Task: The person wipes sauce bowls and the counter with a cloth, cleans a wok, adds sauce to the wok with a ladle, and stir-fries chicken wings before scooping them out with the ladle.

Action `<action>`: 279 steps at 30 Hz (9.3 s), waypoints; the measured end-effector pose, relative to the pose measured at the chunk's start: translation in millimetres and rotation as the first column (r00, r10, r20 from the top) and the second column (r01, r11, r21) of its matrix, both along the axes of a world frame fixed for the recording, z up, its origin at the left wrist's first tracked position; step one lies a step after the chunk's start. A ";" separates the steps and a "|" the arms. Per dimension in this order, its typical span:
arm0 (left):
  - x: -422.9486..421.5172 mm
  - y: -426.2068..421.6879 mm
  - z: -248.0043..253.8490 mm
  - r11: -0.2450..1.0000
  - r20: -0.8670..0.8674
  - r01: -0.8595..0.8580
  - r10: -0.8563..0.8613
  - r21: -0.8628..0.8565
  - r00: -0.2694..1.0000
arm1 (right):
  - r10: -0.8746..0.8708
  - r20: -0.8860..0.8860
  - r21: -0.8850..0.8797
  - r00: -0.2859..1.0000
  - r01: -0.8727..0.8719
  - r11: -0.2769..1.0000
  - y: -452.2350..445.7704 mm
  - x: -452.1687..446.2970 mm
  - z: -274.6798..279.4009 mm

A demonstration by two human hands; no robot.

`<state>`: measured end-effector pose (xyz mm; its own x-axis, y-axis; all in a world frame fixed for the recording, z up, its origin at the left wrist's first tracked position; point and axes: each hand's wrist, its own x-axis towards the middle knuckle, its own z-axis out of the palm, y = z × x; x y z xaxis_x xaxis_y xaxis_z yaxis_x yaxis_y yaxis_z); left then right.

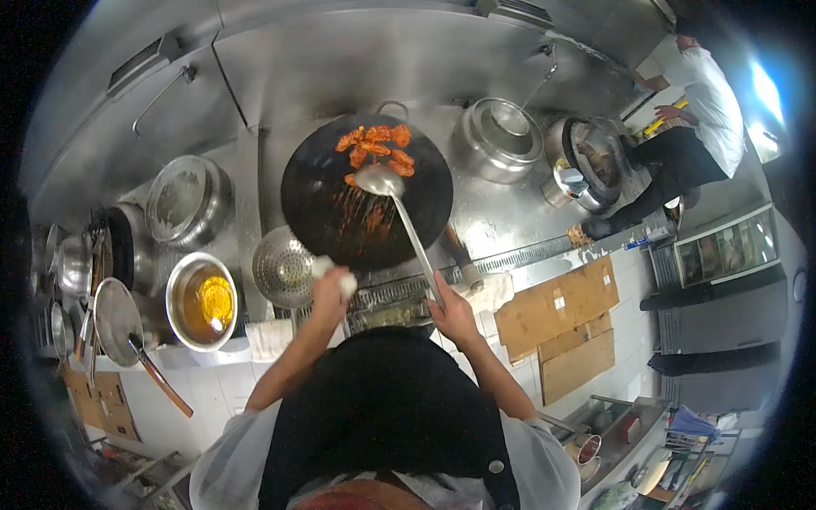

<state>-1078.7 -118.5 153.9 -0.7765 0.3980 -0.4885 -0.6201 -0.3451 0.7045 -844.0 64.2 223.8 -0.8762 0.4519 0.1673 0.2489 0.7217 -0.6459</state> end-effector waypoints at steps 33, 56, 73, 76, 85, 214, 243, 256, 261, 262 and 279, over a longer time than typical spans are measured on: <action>56.3 -1.6 -15.7 0.999 -0.004 0.011 -0.011 -0.041 1.000 | 0.276 0.271 -0.091 0.922 -0.261 0.961 142.1 -15.5 52.1; 111.9 18.4 25.4 0.992 0.061 -0.120 0.122 -0.045 0.991 | 0.436 0.275 -0.542 0.857 -0.237 0.806 124.8 40.6 126.6; 41.7 34.9 12.5 0.979 -0.011 -0.205 0.205 -0.004 0.979 | 0.129 0.192 -0.179 0.973 -0.095 0.979 97.3 28.9 16.3; 1.3 51.2 13.1 0.992 -0.003 -0.126 0.126 0.003 0.992 | 0.136 0.355 -0.072 0.925 -0.118 0.990 92.0 63.2 60.5; -3.8 31.0 29.7 0.996 0.206 0.089 -0.088 0.004 0.975 | 0.099 0.565 -0.027 0.819 -0.101 0.995 139.1 -17.6 47.8; 33.1 -55.1 95.5 0.994 0.064 0.104 -0.102 -0.025 0.993 | -0.301 0.002 -0.652 0.953 0.230 0.723 -61.3 62.6 107.1; 150.3 -217.5 124.8 0.782 0.190 0.622 -0.604 -0.050 0.774 | -0.692 0.021 -0.704 0.722 0.502 0.502 -334.1 251.3 108.4; 298.7 -270.1 65.5 0.640 0.247 0.766 -0.753 0.057 0.610 | -0.747 0.112 -0.619 0.655 0.634 0.463 -492.8 403.4 154.7; 320.3 -295.2 68.5 0.559 0.313 0.824 -0.801 0.089 0.510 | -0.780 0.110 -0.611 0.616 0.661 0.436 -520.8 431.1 152.3; 328.9 -294.5 78.0 0.554 0.340 0.828 -0.797 0.085 0.499 | -0.782 0.149 -0.597 0.605 0.686 0.417 -519.8 432.2 154.6; 331.4 -449.8 50.9 0.336 0.189 0.919 -0.908 -0.205 0.374 | -0.802 0.178 -0.979 0.571 0.017 -0.204 -695.3 357.7 35.0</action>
<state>-747.2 -568.3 204.8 0.0160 0.7163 -0.6976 -0.4630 0.6237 0.6298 -486.4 -631.1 258.8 -0.3549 0.7041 -0.6151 -0.3757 -0.7099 -0.5958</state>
